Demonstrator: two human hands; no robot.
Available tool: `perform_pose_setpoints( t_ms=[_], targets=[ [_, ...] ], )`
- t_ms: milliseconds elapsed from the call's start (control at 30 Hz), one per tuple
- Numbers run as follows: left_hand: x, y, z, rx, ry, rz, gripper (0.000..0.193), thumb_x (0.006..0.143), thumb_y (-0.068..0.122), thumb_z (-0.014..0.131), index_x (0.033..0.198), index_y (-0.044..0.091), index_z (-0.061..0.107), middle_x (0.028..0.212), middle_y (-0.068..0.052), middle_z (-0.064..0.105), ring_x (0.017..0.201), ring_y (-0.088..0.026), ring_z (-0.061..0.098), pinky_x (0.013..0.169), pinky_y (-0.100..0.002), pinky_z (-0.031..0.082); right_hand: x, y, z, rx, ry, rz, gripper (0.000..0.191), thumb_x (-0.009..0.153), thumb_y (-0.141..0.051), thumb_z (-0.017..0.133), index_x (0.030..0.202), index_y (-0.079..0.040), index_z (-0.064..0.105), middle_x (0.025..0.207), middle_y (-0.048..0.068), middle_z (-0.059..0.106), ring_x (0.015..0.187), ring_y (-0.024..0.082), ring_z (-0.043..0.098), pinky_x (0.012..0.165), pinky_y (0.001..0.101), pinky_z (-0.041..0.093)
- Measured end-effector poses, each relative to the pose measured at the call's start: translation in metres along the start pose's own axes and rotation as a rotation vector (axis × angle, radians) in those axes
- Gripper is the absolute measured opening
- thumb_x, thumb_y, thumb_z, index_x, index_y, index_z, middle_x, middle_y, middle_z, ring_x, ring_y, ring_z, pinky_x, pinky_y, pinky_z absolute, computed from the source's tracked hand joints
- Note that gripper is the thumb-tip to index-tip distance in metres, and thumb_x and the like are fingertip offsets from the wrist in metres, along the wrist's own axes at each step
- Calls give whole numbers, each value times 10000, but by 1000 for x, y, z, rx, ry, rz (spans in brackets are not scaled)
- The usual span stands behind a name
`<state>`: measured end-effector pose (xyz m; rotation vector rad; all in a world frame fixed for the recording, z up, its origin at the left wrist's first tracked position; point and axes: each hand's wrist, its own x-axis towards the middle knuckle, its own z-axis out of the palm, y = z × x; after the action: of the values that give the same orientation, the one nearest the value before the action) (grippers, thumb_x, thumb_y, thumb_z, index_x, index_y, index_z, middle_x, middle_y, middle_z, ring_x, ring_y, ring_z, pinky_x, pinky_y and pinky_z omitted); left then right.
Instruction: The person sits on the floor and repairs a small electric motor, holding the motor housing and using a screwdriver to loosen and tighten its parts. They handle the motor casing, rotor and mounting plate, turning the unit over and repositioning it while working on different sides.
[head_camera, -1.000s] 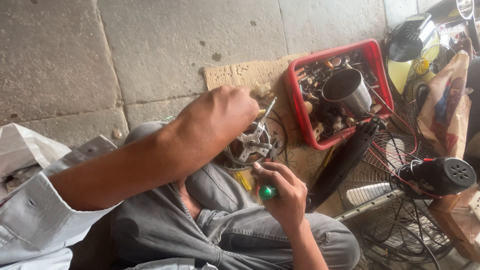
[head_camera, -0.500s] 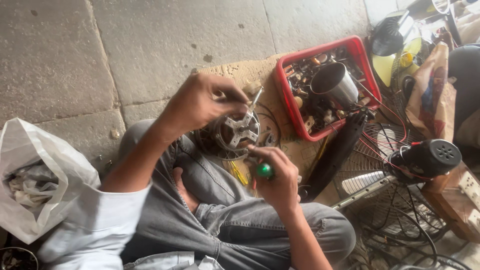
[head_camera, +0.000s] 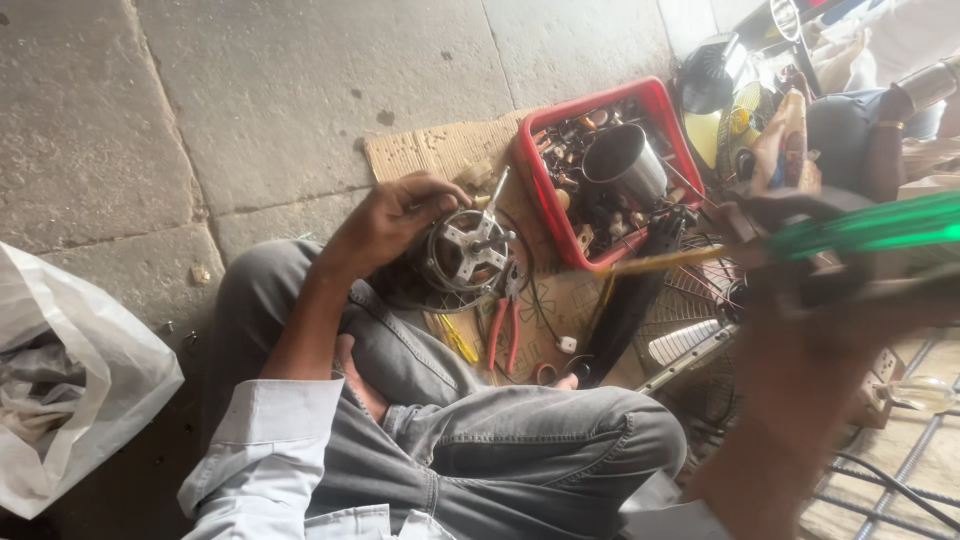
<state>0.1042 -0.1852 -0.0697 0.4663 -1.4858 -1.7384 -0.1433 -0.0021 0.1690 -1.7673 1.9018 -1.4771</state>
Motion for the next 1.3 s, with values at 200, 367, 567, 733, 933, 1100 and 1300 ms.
perform_pose_setpoints(
  t_ms=[200, 367, 567, 733, 933, 1100, 1300],
  targets=[
    [-2, -1, 4, -24, 36, 112, 272, 1063, 118, 526, 1289, 81, 674, 1304, -121, 704, 1234, -211, 668, 1091, -331, 560, 31, -46, 22, -213, 9, -215, 358, 1149, 151, 591, 1434, 37, 405, 1291, 183, 664, 1172, 267, 719, 1070, 381, 603],
    [-6, 6, 4, 26, 16, 175, 308, 1067, 50, 514, 1333, 115, 653, 1360, -100, 671, 1277, -200, 634, 1105, -328, 528, 44, -64, 58, -136, -76, -331, 252, 1161, 141, 602, 1380, 110, 481, 1241, 203, 667, 1144, 279, 738, 1041, 388, 630],
    [-5, 6, 6, 122, -7, 204, 321, 1034, -1, 560, 1289, 140, 695, 1268, -72, 668, 1185, -174, 647, 1036, -309, 559, 50, -72, 81, -49, -121, -298, 236, 1165, 112, 633, 1370, 143, 520, 1235, 172, 616, 1125, 295, 737, 1036, 390, 612],
    [-3, 2, 5, 94, -8, 230, 310, 1015, -6, 603, 1269, 140, 703, 1249, -56, 692, 1178, -160, 667, 1040, -291, 576, 49, -65, 85, 25, -130, -310, 253, 1190, 83, 688, 1356, 132, 503, 1260, 165, 599, 1089, 302, 725, 1004, 407, 600],
    [-5, 5, 5, 134, -2, 222, 320, 1022, -6, 596, 1287, 140, 701, 1243, -57, 696, 1171, -164, 662, 1042, -297, 569, 49, -59, 81, 20, -107, -289, 280, 1160, 86, 655, 1386, 130, 495, 1244, 165, 604, 1101, 308, 733, 1020, 413, 599],
    [-5, 5, 5, 117, -7, 233, 313, 1020, 2, 604, 1283, 141, 700, 1247, -55, 691, 1179, -167, 668, 1044, -296, 572, 47, -58, 80, 38, -122, -253, 260, 1166, 96, 665, 1371, 130, 509, 1214, 161, 614, 1086, 295, 732, 1024, 408, 600],
    [-5, 4, 4, 106, -5, 223, 295, 1018, 15, 616, 1271, 133, 711, 1251, -68, 695, 1180, -177, 669, 1029, -304, 574, 52, -56, 81, 57, -148, -273, 293, 1139, 100, 690, 1383, 137, 532, 1222, 172, 624, 1081, 302, 722, 990, 402, 603]
  ],
)
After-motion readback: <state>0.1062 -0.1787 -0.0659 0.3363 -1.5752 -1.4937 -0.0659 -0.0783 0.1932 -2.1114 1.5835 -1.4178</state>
